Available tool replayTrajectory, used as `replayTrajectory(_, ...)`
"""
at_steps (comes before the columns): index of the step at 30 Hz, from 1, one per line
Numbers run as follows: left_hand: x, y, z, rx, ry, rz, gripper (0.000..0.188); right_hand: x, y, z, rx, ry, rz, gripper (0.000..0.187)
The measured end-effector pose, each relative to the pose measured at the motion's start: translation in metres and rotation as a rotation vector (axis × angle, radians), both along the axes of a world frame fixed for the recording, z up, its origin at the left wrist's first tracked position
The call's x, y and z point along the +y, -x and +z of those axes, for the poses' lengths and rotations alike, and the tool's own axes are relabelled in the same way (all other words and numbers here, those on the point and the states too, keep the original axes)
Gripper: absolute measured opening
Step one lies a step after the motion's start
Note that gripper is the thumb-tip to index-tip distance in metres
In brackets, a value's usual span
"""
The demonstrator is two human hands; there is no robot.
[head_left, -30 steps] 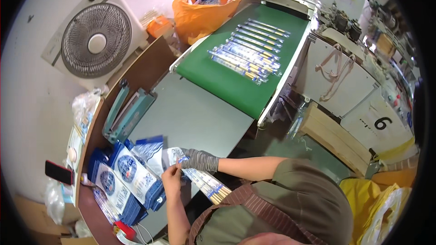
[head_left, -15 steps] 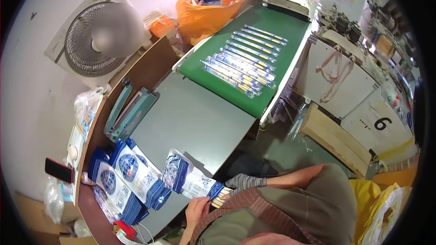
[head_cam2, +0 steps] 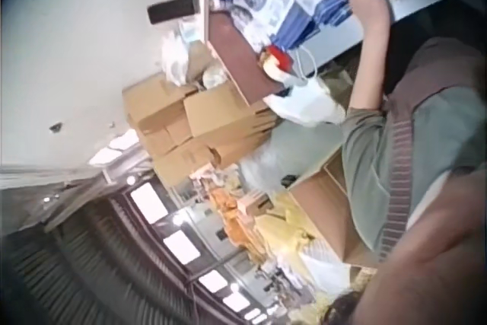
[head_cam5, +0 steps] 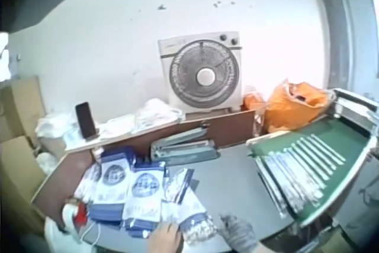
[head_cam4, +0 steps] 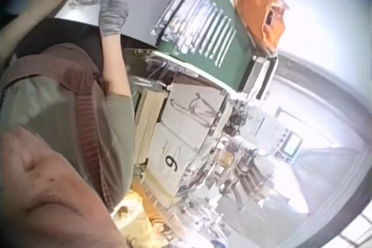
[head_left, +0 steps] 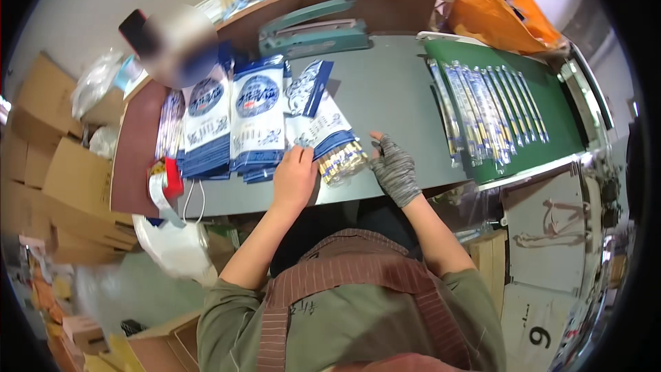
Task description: Packing incense sticks into plastic bags and then into a cardboard box on a factory production floor.
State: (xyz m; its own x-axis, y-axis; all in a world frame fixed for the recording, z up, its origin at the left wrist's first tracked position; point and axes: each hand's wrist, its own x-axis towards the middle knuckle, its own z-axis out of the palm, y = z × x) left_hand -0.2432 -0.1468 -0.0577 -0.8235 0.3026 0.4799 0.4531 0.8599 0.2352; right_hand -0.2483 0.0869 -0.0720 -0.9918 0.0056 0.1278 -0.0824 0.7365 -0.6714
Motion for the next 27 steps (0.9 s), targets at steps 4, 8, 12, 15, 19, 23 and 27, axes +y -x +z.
replayTrajectory(4,0.004,0.006,0.014,-0.263,-0.004,0.208,0.038,-0.022,0.007,0.027,0.075,-0.048,0.133,0.046)
replayTrajectory(8,0.009,0.006,0.010,-0.260,-0.048,0.208,0.036,-0.030,0.040,0.020,0.122,-0.137,0.132,0.036)
replayTrajectory(12,-0.008,-0.038,0.006,-0.212,-0.354,-0.036,0.032,-0.029,-0.025,0.010,0.221,-0.031,0.158,0.019)
replayTrajectory(15,-0.008,-0.091,0.019,-0.578,-0.534,-0.141,0.030,0.001,-0.093,0.005,0.028,0.136,0.183,0.028)
replayTrajectory(19,-0.010,-0.063,0.120,-0.468,-0.616,-0.336,0.027,0.005,-0.079,0.123,0.152,0.223,0.140,0.020)
replayTrajectory(23,0.002,-0.035,0.233,-0.196,-0.801,-0.575,0.029,0.015,-0.078,0.252,0.411,0.363,0.272,0.018)
replayTrajectory(27,-0.012,-0.001,0.244,-0.516,-0.562,-0.389,0.025,0.005,-0.019,0.272,0.075,0.290,0.238,0.023)
